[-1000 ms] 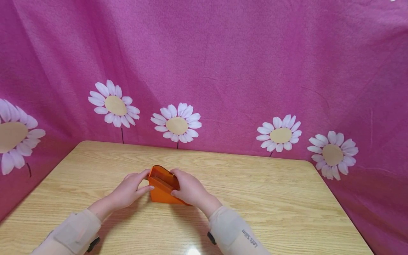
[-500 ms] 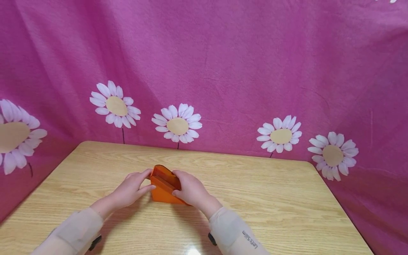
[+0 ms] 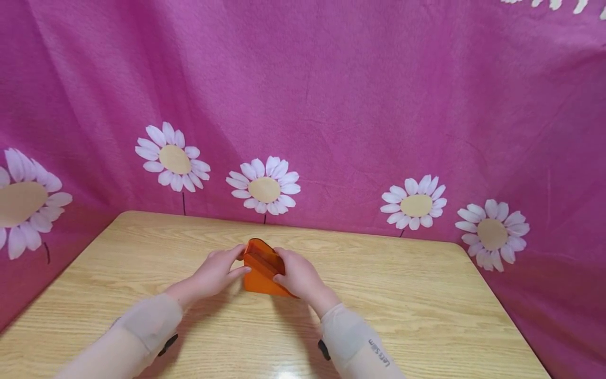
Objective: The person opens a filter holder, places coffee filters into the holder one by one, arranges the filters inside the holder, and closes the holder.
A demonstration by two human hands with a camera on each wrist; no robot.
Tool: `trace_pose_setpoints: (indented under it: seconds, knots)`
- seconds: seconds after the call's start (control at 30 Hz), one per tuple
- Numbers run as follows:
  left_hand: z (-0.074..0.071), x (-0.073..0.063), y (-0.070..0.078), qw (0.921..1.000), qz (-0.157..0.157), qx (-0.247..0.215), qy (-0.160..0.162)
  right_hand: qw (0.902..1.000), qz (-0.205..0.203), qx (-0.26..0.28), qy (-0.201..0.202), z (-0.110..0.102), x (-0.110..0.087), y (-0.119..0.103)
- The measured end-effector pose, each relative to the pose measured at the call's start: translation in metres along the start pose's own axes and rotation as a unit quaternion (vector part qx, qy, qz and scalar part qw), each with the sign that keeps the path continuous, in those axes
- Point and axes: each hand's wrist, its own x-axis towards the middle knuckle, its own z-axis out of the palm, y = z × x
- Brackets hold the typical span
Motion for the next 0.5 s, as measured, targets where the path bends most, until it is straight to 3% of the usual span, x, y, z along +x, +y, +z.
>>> trace_pose_setpoints:
  seconds: [0.23,0.5]
  knots:
    - [0.013,0.023,0.012,0.9999,0.001,-0.011,0.005,0.9988,0.044,0.001,0.019,-0.008,0.003,0.017]
    - [0.019,0.04,0.026,1.0,-0.002,-0.008,0.003,0.9974,0.063,0.005,0.033,-0.015,0.006,0.034]
